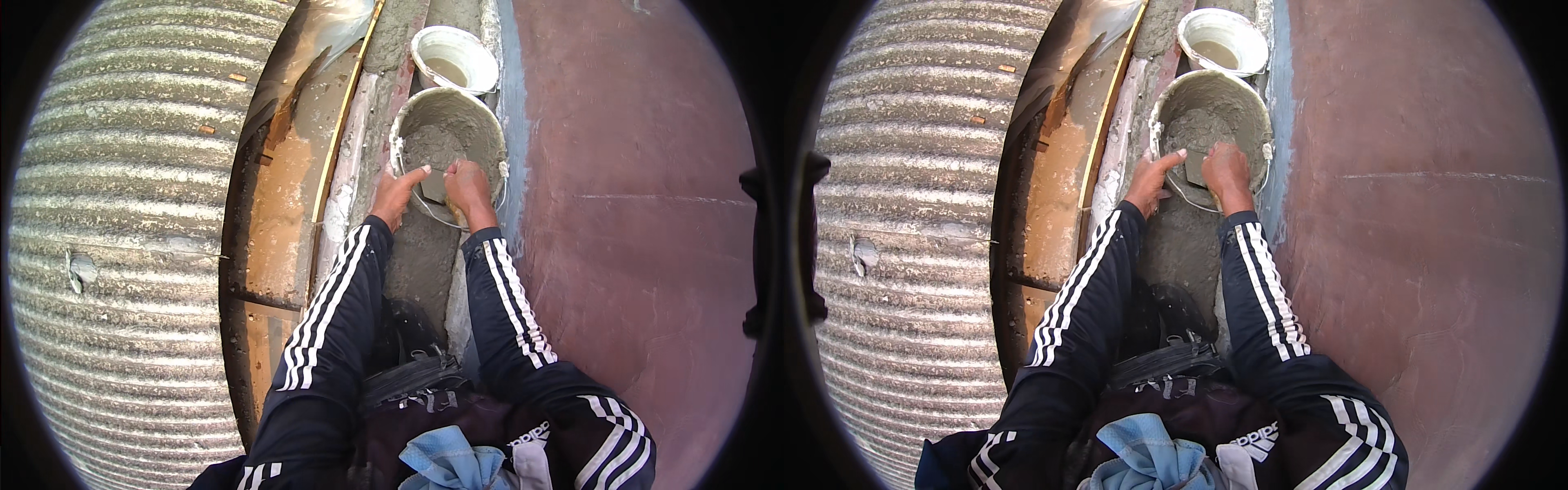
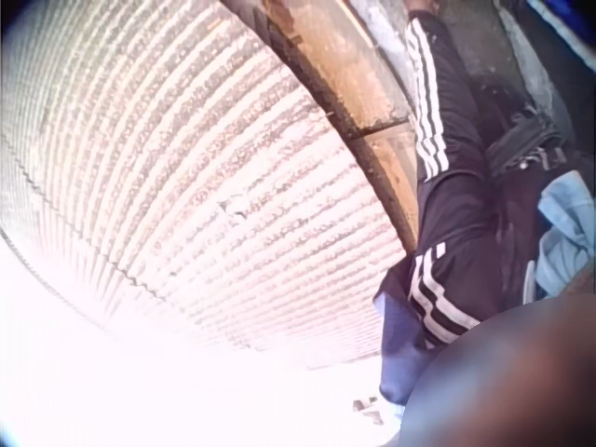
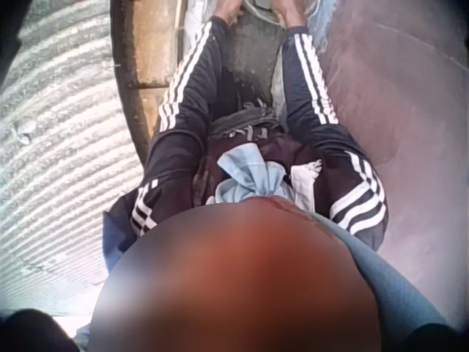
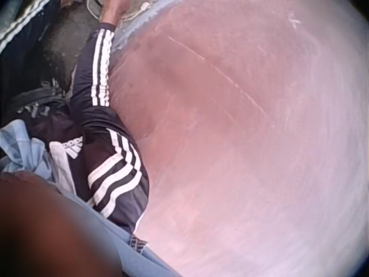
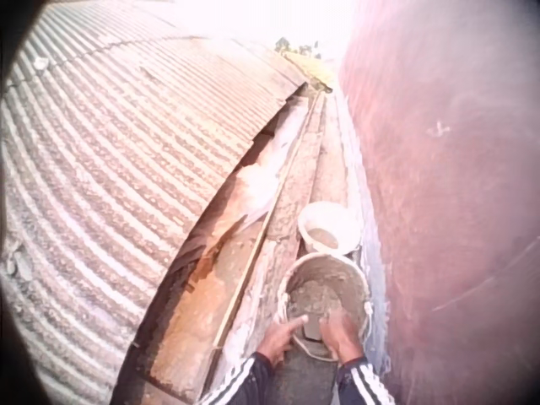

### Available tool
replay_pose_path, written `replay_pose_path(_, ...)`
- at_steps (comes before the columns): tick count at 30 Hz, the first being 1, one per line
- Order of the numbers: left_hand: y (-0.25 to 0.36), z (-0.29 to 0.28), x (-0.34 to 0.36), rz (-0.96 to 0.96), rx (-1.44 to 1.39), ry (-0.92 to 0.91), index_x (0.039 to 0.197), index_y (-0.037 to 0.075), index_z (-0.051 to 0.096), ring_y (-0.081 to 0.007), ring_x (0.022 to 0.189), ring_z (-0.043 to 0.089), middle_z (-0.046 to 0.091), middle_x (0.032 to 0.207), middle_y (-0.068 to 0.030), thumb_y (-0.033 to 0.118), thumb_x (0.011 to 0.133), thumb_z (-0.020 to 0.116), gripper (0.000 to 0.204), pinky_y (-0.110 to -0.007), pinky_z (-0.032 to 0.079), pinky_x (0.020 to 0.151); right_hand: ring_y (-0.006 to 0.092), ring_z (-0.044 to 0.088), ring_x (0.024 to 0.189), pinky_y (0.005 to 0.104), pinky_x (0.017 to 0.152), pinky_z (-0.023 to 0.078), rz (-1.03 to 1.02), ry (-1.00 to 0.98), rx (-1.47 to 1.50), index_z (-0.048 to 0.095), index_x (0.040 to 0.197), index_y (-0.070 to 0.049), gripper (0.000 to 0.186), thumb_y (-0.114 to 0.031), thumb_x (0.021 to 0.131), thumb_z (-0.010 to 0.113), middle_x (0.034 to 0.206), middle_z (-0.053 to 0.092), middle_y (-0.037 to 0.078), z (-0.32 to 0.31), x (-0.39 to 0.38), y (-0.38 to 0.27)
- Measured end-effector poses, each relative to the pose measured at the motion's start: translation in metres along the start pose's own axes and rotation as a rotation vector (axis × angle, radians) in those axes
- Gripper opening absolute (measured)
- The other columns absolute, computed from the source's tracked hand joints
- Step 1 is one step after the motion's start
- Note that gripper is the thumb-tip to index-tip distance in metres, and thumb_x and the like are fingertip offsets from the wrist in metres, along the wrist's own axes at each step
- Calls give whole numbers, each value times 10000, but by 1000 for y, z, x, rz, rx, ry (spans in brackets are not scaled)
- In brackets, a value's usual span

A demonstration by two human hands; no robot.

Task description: The person scoops wet cement from a bucket with a trowel and spreads it along the edge of a corrugated roof. They then walk along the roof ridge carrying two buckets and place them down near other tools.

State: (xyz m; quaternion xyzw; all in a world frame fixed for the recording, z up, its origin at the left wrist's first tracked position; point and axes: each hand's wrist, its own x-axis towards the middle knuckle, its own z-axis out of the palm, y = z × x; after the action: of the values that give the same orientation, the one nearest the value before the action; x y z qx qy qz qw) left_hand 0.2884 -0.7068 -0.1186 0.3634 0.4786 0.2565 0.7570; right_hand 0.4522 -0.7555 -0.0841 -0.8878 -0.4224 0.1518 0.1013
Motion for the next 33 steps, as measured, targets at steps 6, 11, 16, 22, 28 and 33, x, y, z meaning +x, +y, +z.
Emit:
replay_pose_path(6, -10, -6, 13, -69, -299, -135, 1438, 16, 427, -254, 895, 715, 645, 1063, -134, -30, 793, 607, 671, -525, 681, 724, 405, 623, 1260, 492, 1029, 514, 58, 55, -116, 705, 1209, -2, 385, -226, 899, 747, 1304, 671, 246, -28, 13, 9)
replay_pose_path(11, -11, -2, 3, -69, -323, -124, 1423, 29, 446, -253, 863, 705, 635, 1028, -107, -31, 780, 617, 667, -528, 678, 734, 421, 521, 1417, 475, 1132, 465, 55, 173, -94, 635, 1357, 37, 541, -200, 880, 730, 1434, 595, 269, -51, 76, 6)
replay_pose_path(16, -10, 2, -4, -136, -310, 6, 1302, 17, 545, -211, 756, 645, 612, 909, -80, -36, 767, 610, 542, -421, 631, 637, 400, 617, 1342, 451, 1106, 498, 194, -126, -105, 710, 1285, 48, 521, -219, 837, 721, 1379, 672, 270, -67, 146, 5)
replay_pose_path(22, -3, -12, -52, -138, -337, -50, 1629, 110, 306, -135, 680, 554, 555, 833, -28, -39, 823, 572, 862, -340, 565, 570, 423, 689, 1232, 447, 1045, 538, 109, -81, -136, 752, 1227, 51, 558, -303, 797, 758, 1303, 698, 311, -109, 122, -5)
replay_pose_path(28, 45, -37, -147, -110, -401, -32, 1654, -3, 224, -128, 821, 588, 604, 999, -34, -62, 829, 587, 903, -338, 571, 711, 412, 757, 942, 482, 854, 572, 5, 41, 51, 789, 976, 35, 465, -407, 834, 772, 976, 759, 302, -159, 59, -35)
replay_pose_path(33, 98, -48, -211, 89, -113, 78, 1478, -93, 464, -108, 907, 614, 648, 1099, -49, -90, 852, 573, 636, -272, 529, 784, 365, 738, 788, 460, 757, 564, -58, 67, 186, 748, 838, 14, 461, -446, 840, 774, 846, 752, 250, -173, 14, -54)
